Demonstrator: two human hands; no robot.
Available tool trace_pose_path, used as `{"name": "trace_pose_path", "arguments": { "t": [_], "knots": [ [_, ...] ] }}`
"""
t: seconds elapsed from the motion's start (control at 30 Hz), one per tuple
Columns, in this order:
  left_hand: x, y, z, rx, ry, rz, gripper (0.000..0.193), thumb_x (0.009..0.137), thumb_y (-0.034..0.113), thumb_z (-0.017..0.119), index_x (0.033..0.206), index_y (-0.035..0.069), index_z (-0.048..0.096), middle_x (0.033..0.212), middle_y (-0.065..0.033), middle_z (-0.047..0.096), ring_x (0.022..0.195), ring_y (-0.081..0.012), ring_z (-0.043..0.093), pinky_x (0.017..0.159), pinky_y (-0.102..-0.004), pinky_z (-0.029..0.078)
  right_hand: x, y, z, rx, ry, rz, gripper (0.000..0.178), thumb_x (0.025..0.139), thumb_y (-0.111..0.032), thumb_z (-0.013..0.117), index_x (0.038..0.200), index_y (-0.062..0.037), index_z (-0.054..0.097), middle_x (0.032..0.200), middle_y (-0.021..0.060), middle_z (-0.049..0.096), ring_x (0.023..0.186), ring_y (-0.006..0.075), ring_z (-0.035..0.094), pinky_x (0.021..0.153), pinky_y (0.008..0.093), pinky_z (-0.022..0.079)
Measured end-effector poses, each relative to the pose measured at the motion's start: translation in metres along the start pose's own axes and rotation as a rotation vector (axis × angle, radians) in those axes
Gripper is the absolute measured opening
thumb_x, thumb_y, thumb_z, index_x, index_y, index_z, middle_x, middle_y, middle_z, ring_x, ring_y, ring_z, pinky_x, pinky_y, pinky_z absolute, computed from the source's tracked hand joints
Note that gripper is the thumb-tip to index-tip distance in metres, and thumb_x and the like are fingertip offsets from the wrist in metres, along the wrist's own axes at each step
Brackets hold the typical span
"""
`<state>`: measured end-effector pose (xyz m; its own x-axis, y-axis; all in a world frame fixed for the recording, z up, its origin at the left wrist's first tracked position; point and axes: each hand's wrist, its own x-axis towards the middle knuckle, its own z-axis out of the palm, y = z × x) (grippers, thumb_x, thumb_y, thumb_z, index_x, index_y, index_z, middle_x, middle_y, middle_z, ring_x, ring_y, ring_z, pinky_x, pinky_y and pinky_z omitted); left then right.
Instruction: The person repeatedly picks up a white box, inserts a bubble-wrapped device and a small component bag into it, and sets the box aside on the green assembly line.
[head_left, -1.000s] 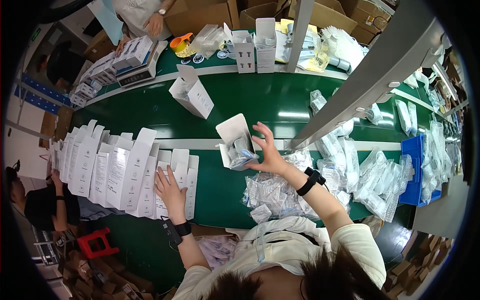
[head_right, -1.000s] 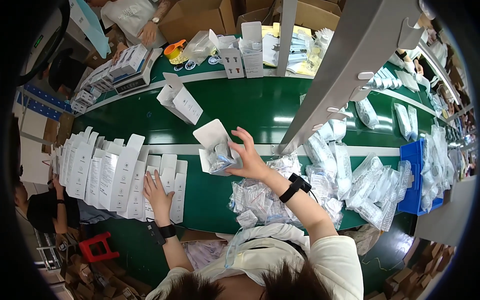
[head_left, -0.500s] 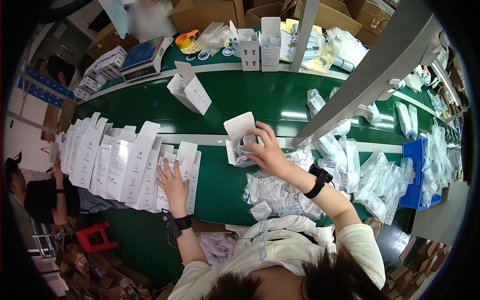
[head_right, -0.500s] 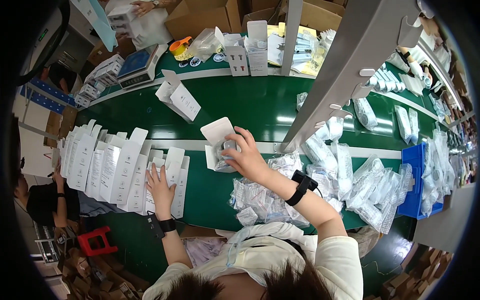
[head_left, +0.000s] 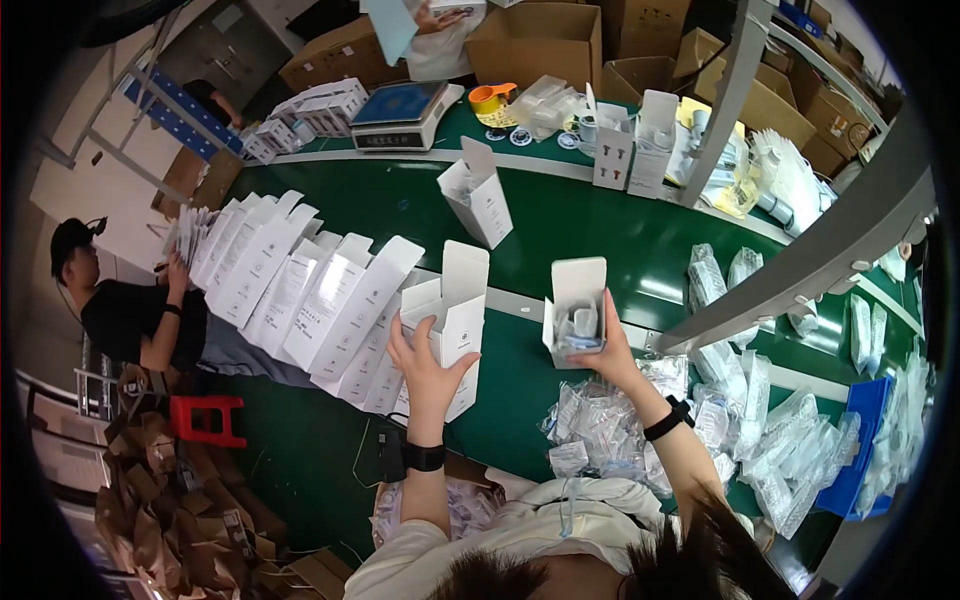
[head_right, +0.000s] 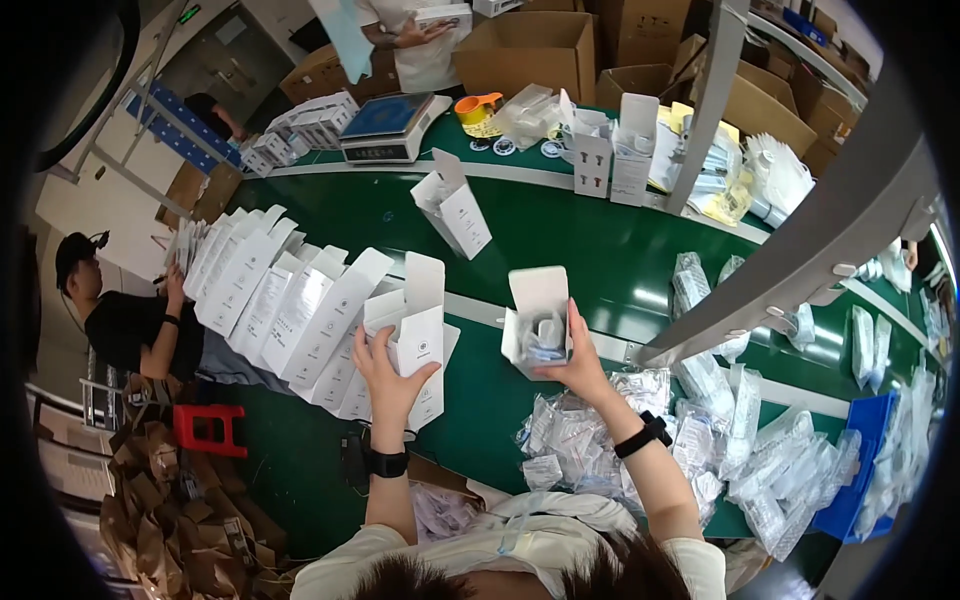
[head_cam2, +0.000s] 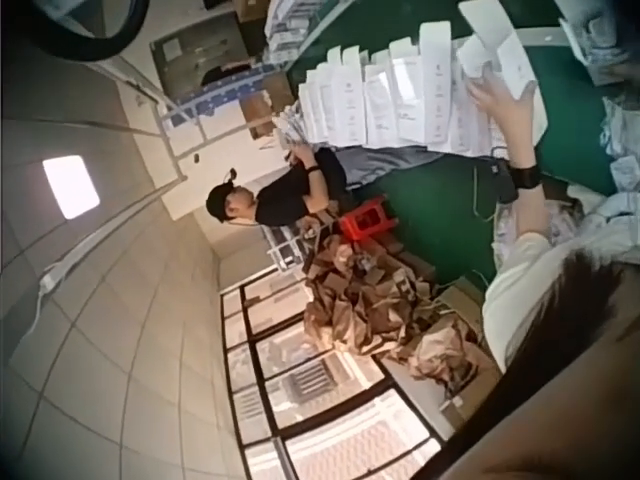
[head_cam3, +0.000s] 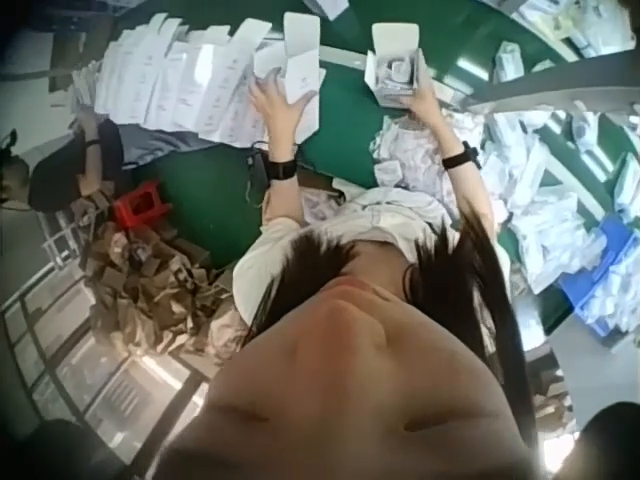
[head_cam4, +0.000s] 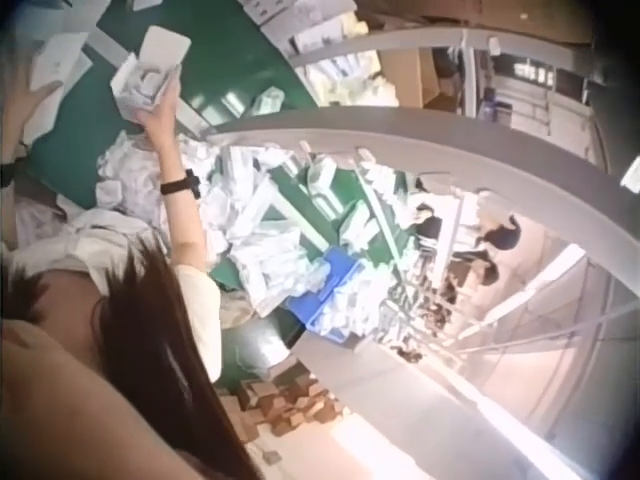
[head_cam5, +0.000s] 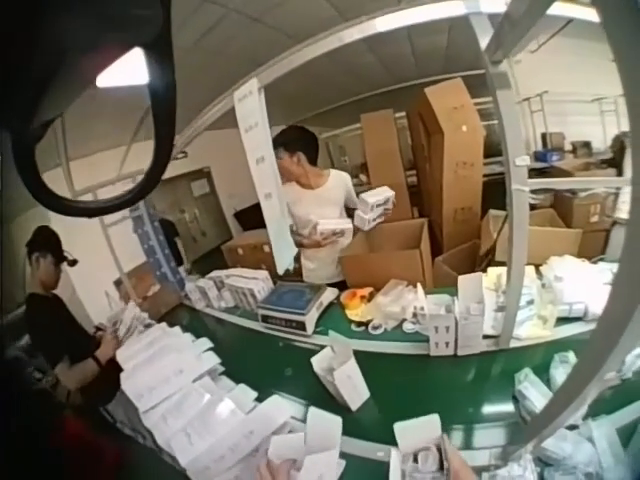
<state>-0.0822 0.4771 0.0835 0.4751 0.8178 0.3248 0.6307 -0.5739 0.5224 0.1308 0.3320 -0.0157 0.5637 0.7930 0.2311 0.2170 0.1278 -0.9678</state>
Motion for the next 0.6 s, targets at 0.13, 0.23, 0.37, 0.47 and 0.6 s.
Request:
{"name": "trace_pose_path", "arguments": {
  "t": [0.13,0.23,0.37,0.47,0.6],
  "knots": [
    [-0.007,0.026,0.034,-0.021,0.040,-0.018,0.068,0.061,0.020,0.076,0.119,0.009,0.042,0.130,-0.0213,0.020,0.115,-0.0393,0.023,0.091,-0.0522,0.027,0.067,-0.003,0.017,0.223,0.381,0.002,0.115,0.050,0.003,0.076,0.138,-0.0080,0.001,0.132,0.0137,0.028,0.118,0.0254,0.035,0.096,0.0325,0.035],
    [-0.021,0.024,0.084,0.138,-0.236,-0.080,0.068,0.065,0.020,0.074,0.123,0.010,0.040,0.128,-0.0222,0.026,0.114,-0.0388,0.028,0.091,-0.0493,0.029,0.128,0.016,0.011,-0.023,0.627,-0.026,0.113,0.051,0.001,0.076,0.138,-0.0070,0.003,0.129,0.0172,0.028,0.117,0.0291,0.035,0.095,0.0368,0.033],
    [-0.009,-0.009,0.123,-0.128,-0.428,-0.114,0.068,0.070,0.020,0.070,0.127,0.008,0.035,0.121,-0.0214,0.037,0.109,-0.0352,0.039,0.089,-0.0423,0.035,0.141,0.034,-0.007,-0.471,0.703,0.029,0.111,0.053,-0.002,0.075,0.137,-0.0065,0.003,0.130,0.0211,0.024,0.118,0.0340,0.032,0.097,0.0396,0.031],
    [-0.009,-0.059,0.144,-0.395,-0.464,-0.207,0.066,0.075,0.020,0.066,0.129,0.006,0.032,0.115,-0.0185,0.046,0.103,-0.0309,0.046,0.087,-0.0363,0.039,0.105,0.012,0.002,-0.486,0.627,-0.002,0.101,0.060,-0.006,0.073,0.137,-0.0052,0.008,0.135,0.0238,0.016,0.121,0.0362,0.027,0.098,0.0399,0.028],
    [-0.017,-0.080,0.150,-0.776,-0.527,-0.464,0.061,0.078,0.016,0.062,0.129,0.003,0.031,0.110,-0.0139,0.052,0.097,-0.0242,0.053,0.083,-0.0299,0.042,-0.011,-0.049,-0.017,-0.223,-0.018,0.194,0.041,0.071,-0.009,0.063,0.110,-0.0001,0.055,0.096,0.0198,0.060,0.092,0.0234,0.057,0.078,0.0332,0.046]
  ]
}}
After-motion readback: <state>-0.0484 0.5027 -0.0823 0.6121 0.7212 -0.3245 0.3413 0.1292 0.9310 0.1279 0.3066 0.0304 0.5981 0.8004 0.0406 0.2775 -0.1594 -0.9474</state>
